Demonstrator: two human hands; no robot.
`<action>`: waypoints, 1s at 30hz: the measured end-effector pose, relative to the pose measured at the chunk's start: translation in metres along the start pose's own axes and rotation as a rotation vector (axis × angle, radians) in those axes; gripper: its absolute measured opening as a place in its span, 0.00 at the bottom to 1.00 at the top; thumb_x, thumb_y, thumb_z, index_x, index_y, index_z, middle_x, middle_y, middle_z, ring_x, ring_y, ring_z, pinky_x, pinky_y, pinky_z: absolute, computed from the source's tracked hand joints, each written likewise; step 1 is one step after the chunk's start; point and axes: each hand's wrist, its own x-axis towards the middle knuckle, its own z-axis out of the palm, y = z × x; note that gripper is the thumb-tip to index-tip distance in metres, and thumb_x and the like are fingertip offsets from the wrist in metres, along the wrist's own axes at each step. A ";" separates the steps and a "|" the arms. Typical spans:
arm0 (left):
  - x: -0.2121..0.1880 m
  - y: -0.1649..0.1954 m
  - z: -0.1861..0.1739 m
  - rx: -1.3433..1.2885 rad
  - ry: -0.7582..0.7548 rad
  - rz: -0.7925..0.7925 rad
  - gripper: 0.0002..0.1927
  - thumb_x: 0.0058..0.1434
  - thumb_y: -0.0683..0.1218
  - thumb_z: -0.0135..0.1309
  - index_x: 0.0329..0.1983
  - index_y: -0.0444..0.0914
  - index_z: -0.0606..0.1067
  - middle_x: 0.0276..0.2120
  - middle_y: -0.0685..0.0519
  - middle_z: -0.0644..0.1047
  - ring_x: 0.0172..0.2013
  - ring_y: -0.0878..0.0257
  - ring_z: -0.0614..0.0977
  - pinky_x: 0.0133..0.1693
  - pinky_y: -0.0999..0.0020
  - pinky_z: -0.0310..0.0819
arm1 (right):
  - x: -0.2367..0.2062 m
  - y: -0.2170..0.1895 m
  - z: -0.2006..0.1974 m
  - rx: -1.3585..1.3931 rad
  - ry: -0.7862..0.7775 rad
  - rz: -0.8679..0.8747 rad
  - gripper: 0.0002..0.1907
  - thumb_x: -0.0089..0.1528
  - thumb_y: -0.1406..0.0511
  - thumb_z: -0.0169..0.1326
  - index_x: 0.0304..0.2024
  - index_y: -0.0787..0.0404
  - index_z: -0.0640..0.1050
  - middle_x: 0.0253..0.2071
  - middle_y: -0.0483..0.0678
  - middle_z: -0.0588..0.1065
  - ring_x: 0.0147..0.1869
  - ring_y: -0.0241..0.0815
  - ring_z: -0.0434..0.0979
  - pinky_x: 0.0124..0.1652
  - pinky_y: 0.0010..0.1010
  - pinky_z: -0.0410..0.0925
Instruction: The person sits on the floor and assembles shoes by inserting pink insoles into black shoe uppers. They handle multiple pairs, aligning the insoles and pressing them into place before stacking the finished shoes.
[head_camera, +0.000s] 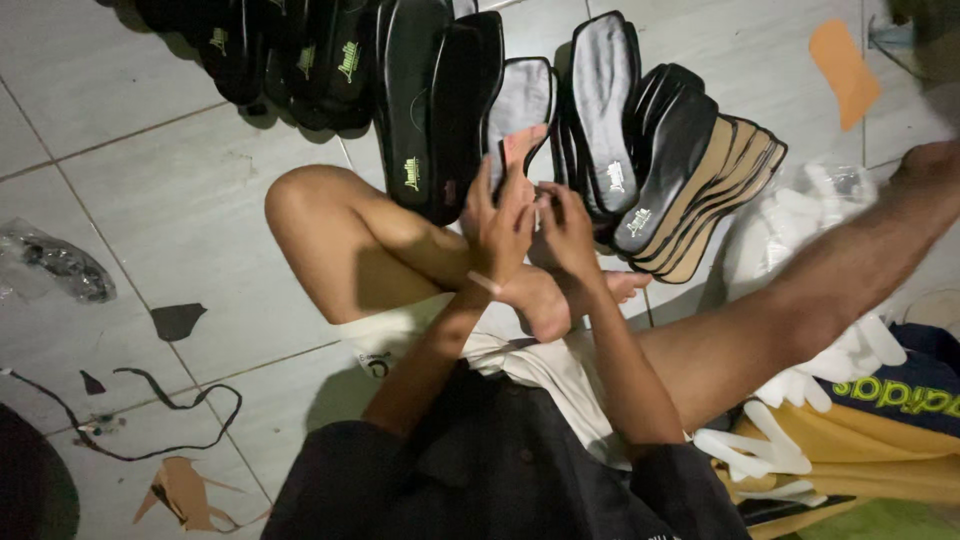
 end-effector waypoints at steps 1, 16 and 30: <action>-0.008 -0.003 -0.001 0.084 0.053 -0.021 0.31 0.61 0.47 0.64 0.67 0.46 0.68 0.64 0.41 0.70 0.63 0.45 0.72 0.63 0.52 0.67 | -0.003 -0.003 0.002 -0.003 -0.042 -0.001 0.21 0.68 0.59 0.53 0.60 0.63 0.74 0.50 0.56 0.75 0.44 0.46 0.75 0.44 0.33 0.69; 0.004 -0.019 -0.005 -0.213 -0.201 -0.212 0.34 0.62 0.50 0.60 0.70 0.37 0.64 0.58 0.34 0.74 0.57 0.37 0.76 0.56 0.50 0.72 | 0.007 -0.016 0.016 0.256 -0.078 0.115 0.29 0.66 0.57 0.59 0.64 0.67 0.72 0.54 0.55 0.79 0.56 0.43 0.78 0.54 0.31 0.70; 0.096 -0.042 -0.026 0.428 -0.232 -0.193 0.49 0.54 0.60 0.66 0.74 0.50 0.53 0.47 0.37 0.70 0.32 0.41 0.81 0.32 0.51 0.76 | 0.018 -0.026 0.023 -0.031 0.009 0.095 0.34 0.66 0.52 0.54 0.64 0.72 0.70 0.61 0.67 0.71 0.66 0.61 0.72 0.62 0.41 0.64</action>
